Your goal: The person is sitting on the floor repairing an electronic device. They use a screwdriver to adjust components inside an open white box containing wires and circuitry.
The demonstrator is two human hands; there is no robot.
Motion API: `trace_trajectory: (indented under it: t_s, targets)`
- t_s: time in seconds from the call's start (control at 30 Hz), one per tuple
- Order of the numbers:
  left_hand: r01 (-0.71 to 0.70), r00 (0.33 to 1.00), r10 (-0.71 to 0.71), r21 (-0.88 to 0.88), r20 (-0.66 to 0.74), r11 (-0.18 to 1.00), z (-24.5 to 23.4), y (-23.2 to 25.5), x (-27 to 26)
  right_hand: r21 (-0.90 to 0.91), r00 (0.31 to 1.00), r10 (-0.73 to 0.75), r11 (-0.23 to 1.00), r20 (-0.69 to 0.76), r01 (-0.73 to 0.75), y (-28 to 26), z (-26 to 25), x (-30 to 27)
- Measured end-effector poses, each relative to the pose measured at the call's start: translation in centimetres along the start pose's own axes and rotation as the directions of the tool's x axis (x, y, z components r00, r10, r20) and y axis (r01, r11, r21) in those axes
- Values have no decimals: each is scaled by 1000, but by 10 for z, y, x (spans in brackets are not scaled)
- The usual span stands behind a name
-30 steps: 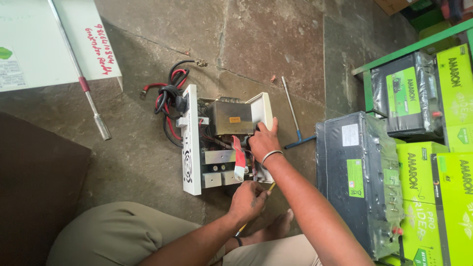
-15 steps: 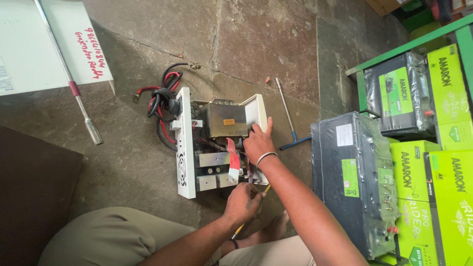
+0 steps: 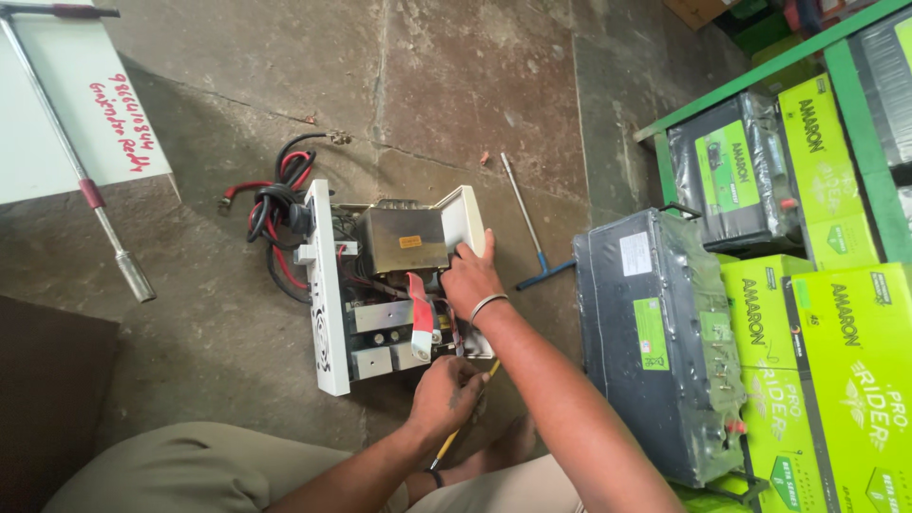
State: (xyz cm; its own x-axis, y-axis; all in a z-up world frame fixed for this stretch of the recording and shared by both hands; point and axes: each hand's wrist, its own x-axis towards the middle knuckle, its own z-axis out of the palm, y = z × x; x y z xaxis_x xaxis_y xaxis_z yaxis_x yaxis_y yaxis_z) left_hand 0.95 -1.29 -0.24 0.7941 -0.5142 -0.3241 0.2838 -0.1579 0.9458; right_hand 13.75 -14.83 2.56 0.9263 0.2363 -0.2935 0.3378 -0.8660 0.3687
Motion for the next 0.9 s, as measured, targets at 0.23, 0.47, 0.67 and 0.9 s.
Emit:
trace_trajectory:
  t_s: [0.23, 0.47, 0.67, 0.9]
  targets:
    - [-9, 1000, 9, 14, -18, 1000, 0, -2, 0, -26, 994, 29, 999, 101, -27, -4, -8, 3]
    - [-5, 1000, 5, 7, -6, 1000, 1, -3, 0, -62, 987, 25, 998, 159, -15, -4, -9, 2]
    - [-36, 999, 37, 20, -20, 999, 3, -4, 1, 35, 1000, -10, 999, -8, 11, 0, -2, 0]
    - [-26, 1000, 26, -15, -14, 1000, 0, -3, -1, -54, 997, 1, 999, 75, 3, -3, -3, 3]
